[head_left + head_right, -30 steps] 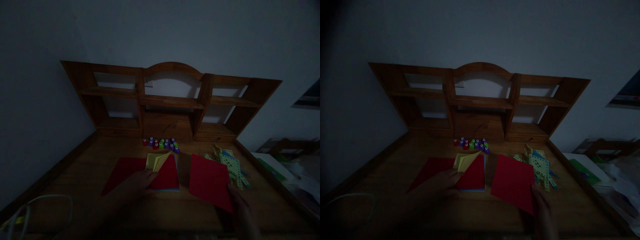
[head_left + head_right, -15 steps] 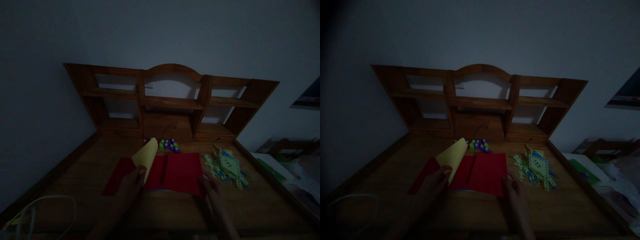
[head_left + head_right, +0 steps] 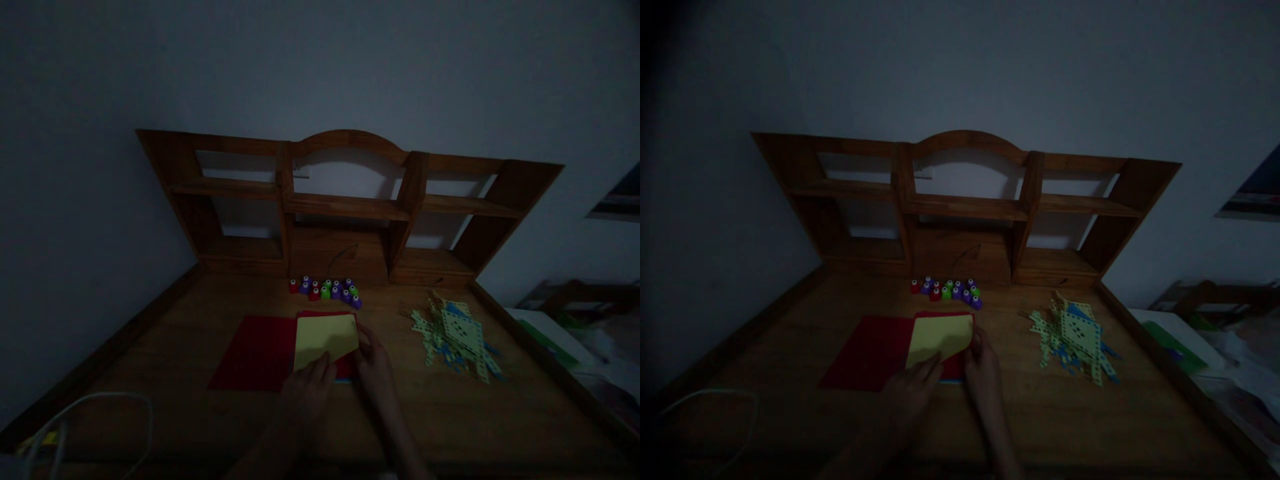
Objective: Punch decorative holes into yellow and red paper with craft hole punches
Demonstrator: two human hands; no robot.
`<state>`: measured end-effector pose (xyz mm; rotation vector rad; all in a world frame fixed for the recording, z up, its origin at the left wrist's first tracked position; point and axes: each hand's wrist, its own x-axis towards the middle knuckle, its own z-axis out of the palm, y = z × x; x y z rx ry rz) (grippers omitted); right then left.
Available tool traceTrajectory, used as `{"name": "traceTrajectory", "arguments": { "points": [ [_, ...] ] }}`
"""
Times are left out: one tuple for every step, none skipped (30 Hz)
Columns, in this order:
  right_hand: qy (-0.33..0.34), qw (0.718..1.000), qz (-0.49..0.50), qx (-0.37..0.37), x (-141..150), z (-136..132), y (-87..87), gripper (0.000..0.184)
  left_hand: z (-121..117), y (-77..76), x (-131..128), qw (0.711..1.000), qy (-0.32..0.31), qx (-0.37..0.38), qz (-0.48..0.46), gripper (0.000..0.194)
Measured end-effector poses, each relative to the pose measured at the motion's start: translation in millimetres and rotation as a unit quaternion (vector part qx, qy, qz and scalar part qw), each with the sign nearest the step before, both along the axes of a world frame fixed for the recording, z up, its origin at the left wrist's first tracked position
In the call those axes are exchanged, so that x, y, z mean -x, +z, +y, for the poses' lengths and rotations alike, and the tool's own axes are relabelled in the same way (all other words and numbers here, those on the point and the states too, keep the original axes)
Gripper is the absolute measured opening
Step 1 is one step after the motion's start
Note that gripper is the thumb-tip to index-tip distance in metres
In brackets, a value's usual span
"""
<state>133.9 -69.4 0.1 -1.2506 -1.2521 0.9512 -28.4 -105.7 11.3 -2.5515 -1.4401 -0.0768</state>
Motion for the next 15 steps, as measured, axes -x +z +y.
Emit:
{"name": "traceTrajectory", "arguments": {
  "points": [
    [0.009, 1.0, 0.007, 0.004, -1, 0, -1.0, 0.047, -1, -5.8, -3, 1.0, -0.002, -0.021, 0.006, 0.045],
    [0.014, 1.0, 0.009, 0.008, -3, 0, -1.6, 0.047, -1, -10.4, -5, 0.999, -0.007, -0.044, 0.011, 0.05],
    [0.015, 1.0, 0.007, 0.011, -5, -2, -1.8, 0.047, -1, -13.6, -5, 0.998, -0.013, -0.064, 0.015, 0.056],
    [0.012, 1.0, 0.0, 0.013, -7, -4, -1.6, 0.047, -2, -15.4, -4, 0.996, -0.018, -0.082, 0.017, 0.064],
    [0.003, 1.0, -0.009, 0.015, -9, -6, -1.1, 0.046, -1, -16.0, -3, 0.995, -0.021, -0.093, 0.017, 0.07],
    [-0.006, 1.0, -0.018, 0.017, -12, -9, -0.4, 0.046, -1, -15.8, -1, 0.995, -0.022, -0.098, 0.014, 0.074],
    [-0.016, 0.999, -0.027, 0.018, -15, -12, 0.4, 0.044, 0, -15.2, 1, 0.995, -0.023, -0.096, 0.009, 0.076],
    [-0.025, 0.999, -0.034, 0.02, -18, -15, 1.1, 0.042, 1, -14.7, 3, 0.996, -0.024, -0.089, 0.002, 0.075],
    [-0.034, 0.999, -0.038, 0.02, -21, -18, 1.7, 0.04, 3, -14.5, 5, 0.997, -0.025, -0.079, -0.005, 0.071],
    [-0.041, 0.998, -0.04, 0.02, -24, -21, 2.2, 0.039, 5, -15.0, 7, 0.997, -0.026, -0.066, -0.012, 0.067],
    [-0.044, 0.998, -0.038, 0.021, -27, -23, 2.4, 0.038, 7, -16.1, 8, 0.998, -0.028, -0.054, -0.017, 0.062],
    [-0.045, 0.998, -0.033, 0.024, -30, -25, 2.5, 0.038, 9, -17.7, 10, 0.998, -0.032, -0.046, -0.021, 0.058],
    [-0.042, 0.998, -0.023, 0.03, -33, -26, 2.7, 0.039, 11, -19.6, 11, 0.998, -0.04, -0.041, -0.023, 0.054],
    [-0.035, 0.999, -0.01, 0.039, -35, -28, 2.9, 0.04, 14, -21.4, 13, 0.998, -0.054, -0.036, -0.023, 0.052],
    [-0.023, 0.998, 0.004, 0.05, -36, -30, 3.4, 0.041, 17, -22.8, 15, 0.997, -0.072, -0.031, -0.021, 0.05]
  ]
}}
